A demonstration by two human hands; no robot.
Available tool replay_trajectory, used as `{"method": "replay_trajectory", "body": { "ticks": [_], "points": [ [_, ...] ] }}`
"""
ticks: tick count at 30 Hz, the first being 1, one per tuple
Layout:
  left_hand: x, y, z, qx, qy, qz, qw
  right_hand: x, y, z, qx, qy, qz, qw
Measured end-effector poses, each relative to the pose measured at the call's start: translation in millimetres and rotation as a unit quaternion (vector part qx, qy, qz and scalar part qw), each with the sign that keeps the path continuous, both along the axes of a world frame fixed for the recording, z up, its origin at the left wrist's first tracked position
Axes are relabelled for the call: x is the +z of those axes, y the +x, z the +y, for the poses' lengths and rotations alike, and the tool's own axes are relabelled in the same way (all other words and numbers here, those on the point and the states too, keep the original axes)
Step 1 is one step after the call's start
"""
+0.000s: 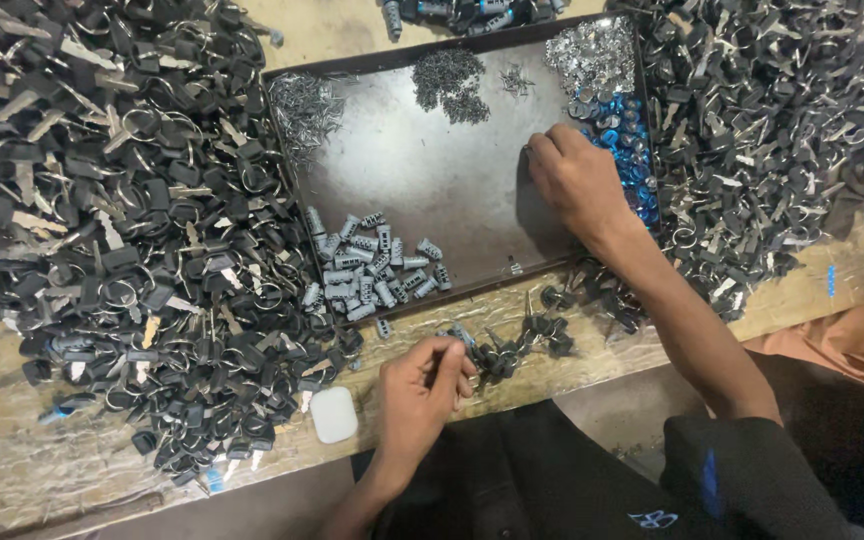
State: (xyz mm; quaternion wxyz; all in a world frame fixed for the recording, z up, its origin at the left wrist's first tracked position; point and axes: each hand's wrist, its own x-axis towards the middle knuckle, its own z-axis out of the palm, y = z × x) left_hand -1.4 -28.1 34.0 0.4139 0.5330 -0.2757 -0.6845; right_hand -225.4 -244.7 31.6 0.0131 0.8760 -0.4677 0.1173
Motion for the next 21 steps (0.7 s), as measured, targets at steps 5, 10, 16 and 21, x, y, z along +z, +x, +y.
{"method": "replay_trajectory", "body": {
  "ticks": [5, 10, 16, 21],
  "points": [
    [-6, 9, -18, 0.005, 0.011, 0.12, 0.993, 44, 29, 76, 0.149, 0.001, -0.209, 0.967],
    [-9, 33, -6, -0.128, 0.019, 0.168, 0.977, 70, 39, 141, 0.384, -0.116, -0.174, 0.899],
    [-5, 32, -4, -0.052, 0.001, 0.266, 0.963, 62, 46, 133, 0.395, -0.062, -0.217, 0.89],
    [-5, 16, -2, 0.103, -0.065, 0.096, 0.988, 31, 39, 95, 0.127, 0.149, -0.295, 0.935]
  ]
}}
